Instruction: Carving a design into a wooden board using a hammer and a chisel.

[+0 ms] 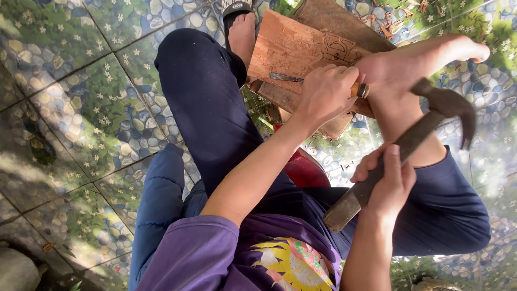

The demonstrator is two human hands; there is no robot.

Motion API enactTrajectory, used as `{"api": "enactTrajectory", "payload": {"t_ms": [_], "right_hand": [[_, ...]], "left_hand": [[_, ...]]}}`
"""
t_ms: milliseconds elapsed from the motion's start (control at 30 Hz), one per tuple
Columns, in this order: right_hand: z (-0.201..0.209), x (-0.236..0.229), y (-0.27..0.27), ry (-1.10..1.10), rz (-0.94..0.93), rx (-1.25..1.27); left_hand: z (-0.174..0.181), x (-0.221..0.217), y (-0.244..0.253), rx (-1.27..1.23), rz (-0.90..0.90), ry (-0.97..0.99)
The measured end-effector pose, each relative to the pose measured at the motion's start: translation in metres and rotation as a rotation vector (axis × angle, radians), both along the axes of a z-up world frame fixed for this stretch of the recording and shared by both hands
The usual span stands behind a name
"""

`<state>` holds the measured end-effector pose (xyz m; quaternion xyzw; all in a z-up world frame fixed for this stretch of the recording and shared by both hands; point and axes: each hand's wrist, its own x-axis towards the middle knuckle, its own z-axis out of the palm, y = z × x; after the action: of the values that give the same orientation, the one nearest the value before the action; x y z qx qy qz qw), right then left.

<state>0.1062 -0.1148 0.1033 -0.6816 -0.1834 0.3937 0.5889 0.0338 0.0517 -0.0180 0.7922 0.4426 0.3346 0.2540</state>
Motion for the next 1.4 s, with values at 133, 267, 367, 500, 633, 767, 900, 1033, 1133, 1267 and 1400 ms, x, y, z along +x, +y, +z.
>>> {"api": "enactTrajectory", "payload": {"t_ms": [133, 267, 367, 500, 633, 767, 900, 1033, 1133, 1267, 1400], "right_hand": [[0.039, -0.007, 0.014, 0.099, -0.171, -0.081], [0.034, -0.004, 0.015, 0.112, -0.144, -0.105], [0.032, -0.008, 0.020, 0.148, -0.168, -0.122], [0.028, -0.008, 0.025, 0.178, -0.180, -0.134], [0.029, -0.007, 0.027, 0.148, -0.157, -0.134], [0.033, -0.011, 0.030, 0.151, -0.179, -0.171], [0.034, -0.011, 0.030, 0.142, -0.166, -0.188], [0.029, -0.008, 0.028, 0.124, -0.158, -0.173], [0.030, -0.007, 0.029, 0.143, -0.157, -0.172], [0.029, -0.003, 0.027, 0.118, -0.152, -0.183], [0.025, 0.002, 0.025, 0.108, -0.152, -0.195]], "left_hand": [[0.033, -0.019, -0.006, 0.108, -0.092, -0.035], [0.056, -0.029, -0.003, 0.329, 0.040, -0.196], [0.069, -0.037, -0.007, 0.379, 0.066, -0.289], [0.066, -0.039, -0.012, 0.371, 0.056, -0.231], [0.059, -0.040, -0.010, 0.393, 0.024, -0.222], [0.061, -0.041, -0.003, 0.385, -0.022, -0.292], [0.054, -0.035, -0.001, 0.367, -0.016, -0.245], [0.066, -0.036, -0.002, 0.282, -0.021, -0.277], [0.072, -0.034, -0.010, 0.243, -0.132, -0.291], [0.056, -0.031, -0.021, 0.077, -0.136, -0.057], [0.030, -0.029, -0.014, -0.057, -0.214, 0.031]]}}
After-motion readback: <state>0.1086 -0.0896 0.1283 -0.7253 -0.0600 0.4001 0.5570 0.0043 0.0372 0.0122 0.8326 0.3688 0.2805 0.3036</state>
